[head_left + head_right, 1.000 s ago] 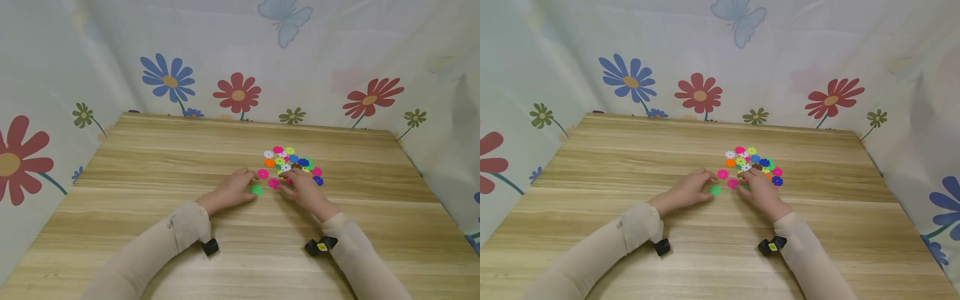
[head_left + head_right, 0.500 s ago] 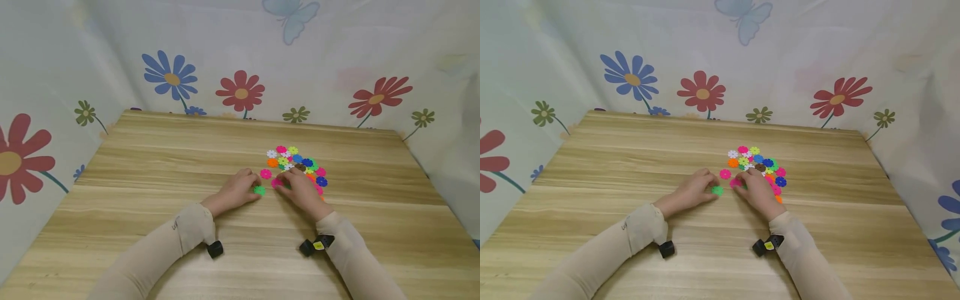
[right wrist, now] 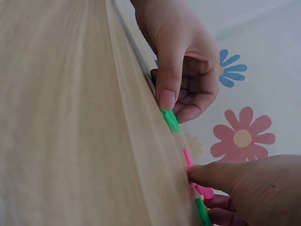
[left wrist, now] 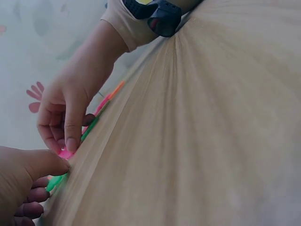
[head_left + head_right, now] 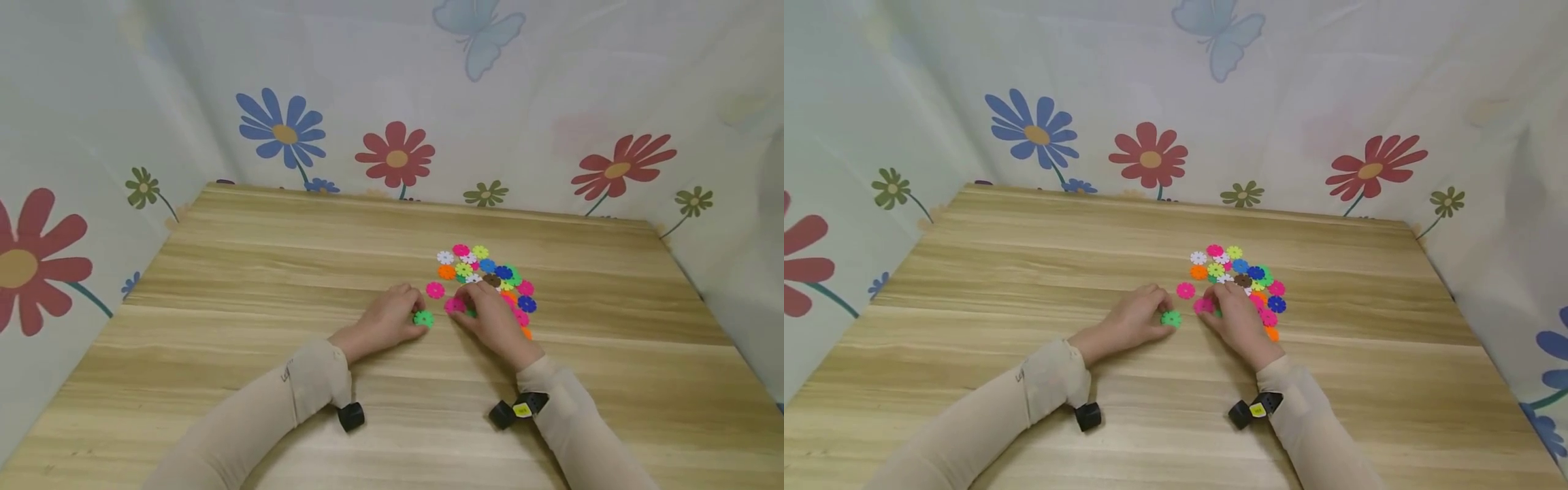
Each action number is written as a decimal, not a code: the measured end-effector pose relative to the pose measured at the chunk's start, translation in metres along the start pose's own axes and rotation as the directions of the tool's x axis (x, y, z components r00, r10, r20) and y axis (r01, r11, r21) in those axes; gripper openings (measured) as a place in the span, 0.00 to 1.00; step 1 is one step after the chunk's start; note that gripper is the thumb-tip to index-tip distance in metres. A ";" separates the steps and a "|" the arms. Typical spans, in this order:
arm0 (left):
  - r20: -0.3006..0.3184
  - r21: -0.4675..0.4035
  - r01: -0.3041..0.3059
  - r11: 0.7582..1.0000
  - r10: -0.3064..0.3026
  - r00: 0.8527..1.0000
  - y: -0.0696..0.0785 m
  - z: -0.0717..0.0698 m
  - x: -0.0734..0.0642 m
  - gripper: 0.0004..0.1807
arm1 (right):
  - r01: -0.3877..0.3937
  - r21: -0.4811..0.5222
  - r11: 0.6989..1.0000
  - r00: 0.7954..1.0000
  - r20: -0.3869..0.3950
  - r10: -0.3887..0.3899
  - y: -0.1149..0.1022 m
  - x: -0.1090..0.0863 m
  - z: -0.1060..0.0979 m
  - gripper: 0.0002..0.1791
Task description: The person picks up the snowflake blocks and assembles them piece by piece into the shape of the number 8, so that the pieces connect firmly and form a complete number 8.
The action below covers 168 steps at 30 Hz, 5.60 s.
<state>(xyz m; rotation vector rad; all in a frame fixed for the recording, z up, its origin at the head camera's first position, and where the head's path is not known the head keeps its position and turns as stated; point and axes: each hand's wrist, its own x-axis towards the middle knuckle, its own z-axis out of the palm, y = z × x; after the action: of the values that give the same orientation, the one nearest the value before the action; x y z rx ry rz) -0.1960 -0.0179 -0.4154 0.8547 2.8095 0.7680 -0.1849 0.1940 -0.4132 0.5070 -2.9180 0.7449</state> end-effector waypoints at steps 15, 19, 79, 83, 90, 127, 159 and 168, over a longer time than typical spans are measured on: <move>-0.140 -0.022 -0.056 0.998 0.053 0.989 -0.002 0.005 -0.007 0.19 | 0.043 0.160 0.986 0.998 -0.053 -0.035 0.002 -0.003 0.005 0.10; -0.173 -0.019 -0.086 0.996 0.081 0.982 -0.001 0.004 -0.007 0.18 | 0.001 0.270 0.963 0.996 -0.086 0.024 0.003 -0.004 0.006 0.07; -0.268 -0.458 -0.138 0.878 0.012 0.963 0.008 0.007 -0.012 0.14 | -0.126 0.631 0.766 0.985 -0.013 0.173 -0.021 -0.011 0.000 0.12; -0.285 -0.444 -0.135 0.886 0.003 0.959 0.007 0.004 -0.013 0.10 | -0.120 0.436 0.892 0.986 -0.054 0.159 -0.014 -0.008 -0.008 0.09; -0.302 -0.447 -0.133 0.885 -0.010 0.953 0.004 0.005 -0.012 0.07 | -0.067 0.147 0.987 0.998 0.021 0.064 -0.004 -0.008 -0.021 0.08; -0.342 -0.364 -0.194 0.911 0.063 0.938 0.005 0.009 -0.013 0.06 | -0.166 0.106 0.980 0.986 0.045 0.162 0.025 -0.007 -0.027 0.13; -0.403 -0.117 -0.395 0.911 0.321 0.857 0.008 0.008 -0.016 0.04 | -0.226 0.720 0.656 0.969 0.237 0.074 -0.019 -0.014 -0.019 0.13; -0.378 -0.053 -0.417 0.908 0.368 0.850 0.009 0.008 -0.016 0.04 | -0.202 0.749 0.631 0.974 0.221 0.050 -0.023 -0.015 -0.014 0.13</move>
<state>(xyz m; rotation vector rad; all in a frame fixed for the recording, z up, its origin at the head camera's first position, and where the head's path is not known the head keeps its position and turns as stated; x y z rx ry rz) -0.1764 -0.0171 -0.4188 1.4252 2.8645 1.2761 -0.1628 0.1863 -0.3932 0.4213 -2.6498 2.1042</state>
